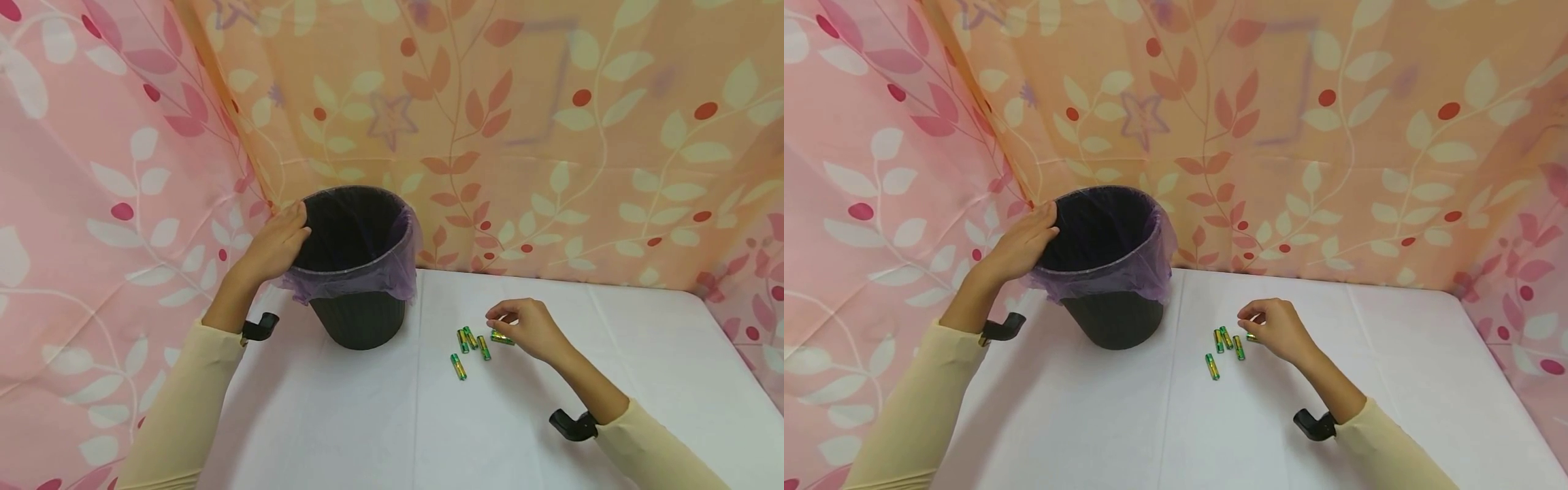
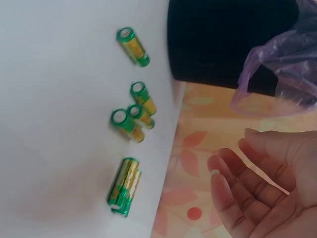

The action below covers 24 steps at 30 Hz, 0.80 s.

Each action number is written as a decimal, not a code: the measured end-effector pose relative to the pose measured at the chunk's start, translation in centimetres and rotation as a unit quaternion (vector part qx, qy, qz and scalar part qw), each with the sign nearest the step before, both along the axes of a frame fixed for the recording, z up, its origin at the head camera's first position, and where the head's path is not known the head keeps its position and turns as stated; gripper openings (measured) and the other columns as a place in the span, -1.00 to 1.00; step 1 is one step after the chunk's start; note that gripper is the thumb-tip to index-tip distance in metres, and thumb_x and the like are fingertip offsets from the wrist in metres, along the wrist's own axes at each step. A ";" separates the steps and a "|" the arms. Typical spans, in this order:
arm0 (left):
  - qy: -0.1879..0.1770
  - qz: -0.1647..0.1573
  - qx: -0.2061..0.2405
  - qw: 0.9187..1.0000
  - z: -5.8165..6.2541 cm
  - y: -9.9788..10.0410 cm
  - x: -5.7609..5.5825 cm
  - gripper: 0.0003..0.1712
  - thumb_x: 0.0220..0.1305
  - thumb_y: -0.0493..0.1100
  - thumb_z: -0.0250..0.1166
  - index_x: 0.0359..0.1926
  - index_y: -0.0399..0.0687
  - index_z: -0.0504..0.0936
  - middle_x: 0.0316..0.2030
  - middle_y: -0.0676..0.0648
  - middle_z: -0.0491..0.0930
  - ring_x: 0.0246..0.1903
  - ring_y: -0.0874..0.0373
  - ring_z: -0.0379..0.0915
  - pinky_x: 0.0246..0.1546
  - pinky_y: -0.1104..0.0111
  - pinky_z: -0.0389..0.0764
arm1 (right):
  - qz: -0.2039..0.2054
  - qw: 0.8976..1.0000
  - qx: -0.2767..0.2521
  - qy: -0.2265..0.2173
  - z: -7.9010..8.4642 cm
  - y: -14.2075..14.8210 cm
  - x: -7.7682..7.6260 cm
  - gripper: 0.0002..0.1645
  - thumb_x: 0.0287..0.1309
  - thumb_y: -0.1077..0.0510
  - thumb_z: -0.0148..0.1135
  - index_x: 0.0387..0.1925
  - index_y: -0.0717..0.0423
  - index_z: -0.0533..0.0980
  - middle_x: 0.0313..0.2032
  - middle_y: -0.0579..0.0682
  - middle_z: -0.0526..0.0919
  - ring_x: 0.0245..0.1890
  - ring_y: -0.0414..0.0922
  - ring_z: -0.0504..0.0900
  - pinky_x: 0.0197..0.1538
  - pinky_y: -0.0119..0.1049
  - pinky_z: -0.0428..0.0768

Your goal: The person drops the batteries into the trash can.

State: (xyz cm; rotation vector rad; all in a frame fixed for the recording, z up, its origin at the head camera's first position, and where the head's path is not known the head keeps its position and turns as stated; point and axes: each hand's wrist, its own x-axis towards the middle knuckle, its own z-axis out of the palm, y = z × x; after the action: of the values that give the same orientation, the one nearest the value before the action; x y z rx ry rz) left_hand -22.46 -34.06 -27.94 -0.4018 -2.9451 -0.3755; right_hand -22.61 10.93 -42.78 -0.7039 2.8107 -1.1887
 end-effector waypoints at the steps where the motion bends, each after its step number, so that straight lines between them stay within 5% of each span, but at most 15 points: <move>1: 0.001 0.000 -0.001 1.000 0.0 0.0 0.0 -0.31 0.48 -0.02 -0.30 0.41 -0.42 -0.14 0.43 -0.32 -0.17 0.43 -0.09 -0.36 0.40 0.10 -0.27 | -0.001 1.000 0.007 0.002 -0.1 0.1 0.0 -0.89 0.09 0.13 0.33 -0.29 -0.03 0.66 -0.33 -0.18 0.68 -0.39 -0.18 0.60 -0.37 -0.32 0.57; 17: 0.001 0.000 0.007 1.000 -0.2 -0.4 -0.1 -0.31 0.49 0.01 -0.32 0.41 -0.39 -0.17 0.44 -0.28 -0.20 0.43 -0.05 -0.38 0.40 0.10 -0.27 | -0.017 0.992 0.118 0.038 -2.4 1.7 -0.8 -0.86 0.03 0.20 0.35 -0.31 0.14 0.67 -0.42 -0.10 0.66 -0.35 -0.12 0.57 -0.26 -0.18 0.52; 24: 0.000 -0.002 0.016 1.000 -0.2 -0.3 -0.2 -0.32 0.49 0.00 -0.30 0.42 -0.38 -0.16 0.44 -0.24 -0.22 0.43 -0.04 -0.38 0.40 0.09 -0.26 | -0.018 0.991 0.130 0.017 -3.4 2.1 -0.8 -0.86 0.02 0.20 0.37 -0.32 0.13 0.68 -0.41 -0.08 0.66 -0.36 -0.12 0.54 -0.25 -0.17 0.54</move>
State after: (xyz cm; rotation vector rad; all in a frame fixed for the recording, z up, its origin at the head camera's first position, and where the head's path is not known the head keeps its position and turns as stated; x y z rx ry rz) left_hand -22.63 -34.38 -28.15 -0.4028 -2.9351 -0.4220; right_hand -23.46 13.04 -46.21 -0.6629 2.9408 -0.7985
